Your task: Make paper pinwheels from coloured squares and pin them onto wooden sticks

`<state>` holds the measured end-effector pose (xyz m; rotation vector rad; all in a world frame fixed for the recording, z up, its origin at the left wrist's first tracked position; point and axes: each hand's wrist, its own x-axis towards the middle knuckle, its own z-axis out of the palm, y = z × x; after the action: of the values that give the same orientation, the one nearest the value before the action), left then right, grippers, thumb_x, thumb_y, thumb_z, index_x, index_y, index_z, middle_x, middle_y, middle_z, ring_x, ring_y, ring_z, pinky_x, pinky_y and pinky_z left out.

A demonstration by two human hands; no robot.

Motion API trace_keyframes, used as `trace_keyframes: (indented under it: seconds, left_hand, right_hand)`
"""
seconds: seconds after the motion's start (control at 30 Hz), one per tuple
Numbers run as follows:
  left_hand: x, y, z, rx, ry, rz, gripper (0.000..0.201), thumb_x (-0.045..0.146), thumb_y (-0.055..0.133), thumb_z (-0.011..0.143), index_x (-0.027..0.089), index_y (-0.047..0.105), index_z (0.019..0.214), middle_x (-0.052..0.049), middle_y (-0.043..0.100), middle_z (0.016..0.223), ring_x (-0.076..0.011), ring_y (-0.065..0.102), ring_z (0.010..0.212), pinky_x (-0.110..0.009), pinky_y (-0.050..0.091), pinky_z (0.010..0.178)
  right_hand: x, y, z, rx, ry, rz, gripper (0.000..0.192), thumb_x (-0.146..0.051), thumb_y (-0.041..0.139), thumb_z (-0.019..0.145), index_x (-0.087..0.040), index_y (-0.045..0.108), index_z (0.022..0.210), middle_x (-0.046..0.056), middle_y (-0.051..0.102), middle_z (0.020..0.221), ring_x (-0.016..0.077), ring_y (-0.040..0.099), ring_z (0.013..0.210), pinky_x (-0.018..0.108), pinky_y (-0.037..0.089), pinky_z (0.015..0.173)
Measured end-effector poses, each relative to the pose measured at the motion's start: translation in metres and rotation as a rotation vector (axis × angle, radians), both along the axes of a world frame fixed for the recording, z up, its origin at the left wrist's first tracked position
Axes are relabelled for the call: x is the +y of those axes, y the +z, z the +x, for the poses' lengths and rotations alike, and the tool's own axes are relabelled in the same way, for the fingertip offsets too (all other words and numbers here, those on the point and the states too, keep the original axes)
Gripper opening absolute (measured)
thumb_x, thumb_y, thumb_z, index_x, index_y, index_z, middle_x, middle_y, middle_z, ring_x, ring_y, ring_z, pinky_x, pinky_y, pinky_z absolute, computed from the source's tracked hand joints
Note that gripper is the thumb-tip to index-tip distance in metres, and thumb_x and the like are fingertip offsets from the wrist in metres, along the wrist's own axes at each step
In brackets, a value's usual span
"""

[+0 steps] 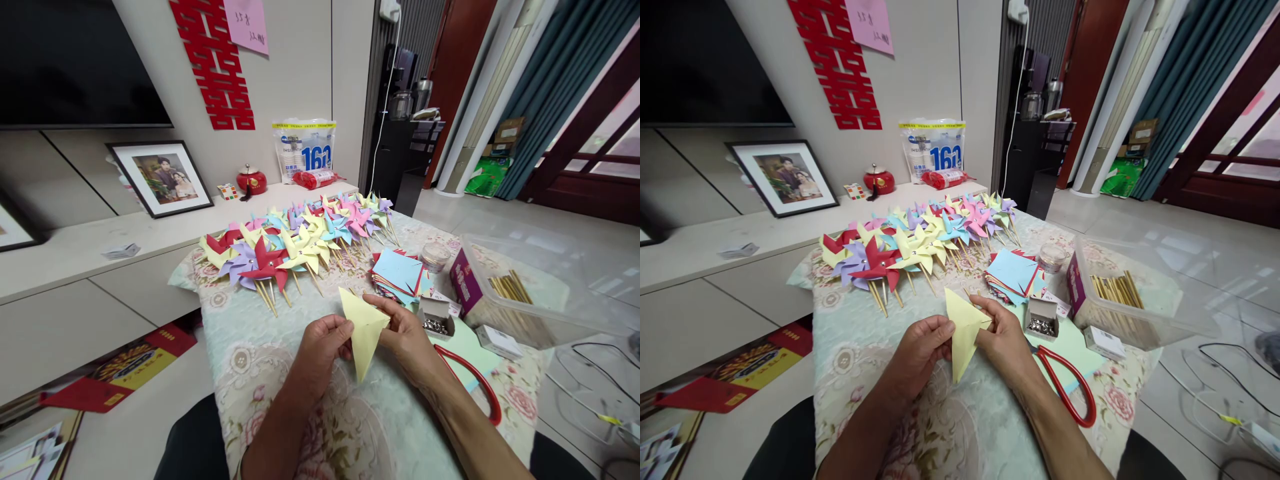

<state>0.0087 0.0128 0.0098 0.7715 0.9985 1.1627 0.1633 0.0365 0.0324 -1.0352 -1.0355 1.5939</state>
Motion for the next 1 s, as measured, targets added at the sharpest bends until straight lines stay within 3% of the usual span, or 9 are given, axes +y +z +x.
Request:
trace_keyframes:
  seconds: [0.07, 0.17, 0.3, 0.4, 0.53, 0.67, 0.83, 1.0]
  left_hand:
    - [0.0, 0.0, 0.0, 0.006, 0.003, 0.007, 0.033, 0.042, 0.078, 0.071, 0.012, 0.066, 0.077, -0.003, 0.064, 0.064, -0.0118, 0.054, 0.055, -0.024, 0.042, 0.054]
    - [0.001, 0.001, 0.001, 0.064, 0.061, 0.065, 0.043, 0.042, 0.075, 0.075, 0.012, 0.062, 0.103, -0.004, 0.065, 0.076, -0.0126, 0.056, 0.058, -0.025, 0.043, 0.053]
    - [-0.001, 0.004, 0.007, 0.219, 0.055, 0.219, 0.086, 0.032, 0.084, 0.065, 0.015, 0.041, 0.138, -0.014, 0.058, 0.121, -0.0156, 0.061, 0.074, -0.026, 0.048, 0.055]
    - [-0.005, 0.005, 0.013, 0.351, -0.023, 0.273, 0.101, 0.022, 0.084, 0.063, 0.016, 0.031, 0.148, -0.017, 0.054, 0.132, -0.0182, 0.062, 0.084, -0.026, 0.049, 0.061]
    - [-0.006, 0.001, 0.013, 0.397, -0.019, 0.271, 0.084, 0.021, 0.077, 0.07, 0.014, 0.04, 0.145, -0.015, 0.06, 0.123, -0.0181, 0.063, 0.082, -0.028, 0.05, 0.067]
    - [-0.002, -0.003, 0.012, 0.265, 0.01, 0.218, 0.079, 0.027, 0.079, 0.07, 0.014, 0.046, 0.141, -0.015, 0.064, 0.12, -0.0173, 0.064, 0.074, -0.029, 0.049, 0.064]
    - [0.001, 0.002, 0.01, 0.09, 0.06, 0.143, 0.064, 0.026, 0.081, 0.065, 0.013, 0.059, 0.124, -0.011, 0.073, 0.1, -0.023, 0.069, 0.081, -0.032, 0.053, 0.074]
    - [-0.002, 0.006, 0.006, 0.149, 0.129, 0.08, 0.036, 0.03, 0.075, 0.072, 0.013, 0.071, 0.103, -0.006, 0.076, 0.085, -0.0202, 0.067, 0.069, -0.03, 0.052, 0.065]
  right_hand:
    - [0.001, -0.001, 0.001, -0.024, -0.001, 0.017, 0.056, -0.012, 0.082, 0.053, -0.021, 0.07, 0.106, -0.002, 0.074, 0.079, 0.0171, 0.064, 0.068, 0.026, 0.049, 0.063]
    - [0.003, -0.004, 0.002, -0.072, -0.048, 0.064, 0.054, -0.015, 0.079, 0.057, -0.02, 0.069, 0.11, 0.0, 0.075, 0.083, 0.0185, 0.065, 0.075, 0.027, 0.049, 0.066]
    - [0.005, -0.006, 0.004, -0.155, -0.149, 0.107, 0.053, -0.017, 0.073, 0.059, -0.019, 0.068, 0.111, 0.003, 0.076, 0.091, 0.0217, 0.067, 0.078, 0.029, 0.051, 0.065]
    - [0.004, -0.005, 0.002, -0.181, -0.149, 0.129, 0.053, -0.014, 0.068, 0.059, -0.019, 0.068, 0.112, 0.004, 0.077, 0.094, 0.0234, 0.069, 0.079, 0.03, 0.053, 0.065]
    - [0.002, -0.004, -0.001, -0.111, -0.055, 0.141, 0.052, -0.013, 0.068, 0.062, -0.023, 0.069, 0.112, 0.003, 0.078, 0.101, 0.0264, 0.072, 0.09, 0.035, 0.056, 0.077]
    - [0.002, -0.005, -0.002, -0.102, -0.065, 0.163, 0.05, -0.016, 0.076, 0.061, -0.024, 0.069, 0.11, 0.003, 0.078, 0.099, 0.027, 0.071, 0.093, 0.038, 0.054, 0.082]
    - [0.002, -0.005, 0.0, -0.11, -0.037, 0.144, 0.053, -0.02, 0.078, 0.062, -0.022, 0.068, 0.114, 0.005, 0.078, 0.102, 0.0274, 0.071, 0.095, 0.037, 0.054, 0.08]
    - [0.001, -0.007, 0.001, -0.105, -0.009, 0.142, 0.05, -0.02, 0.078, 0.065, -0.024, 0.069, 0.113, 0.003, 0.077, 0.106, 0.0271, 0.07, 0.1, 0.036, 0.054, 0.083]
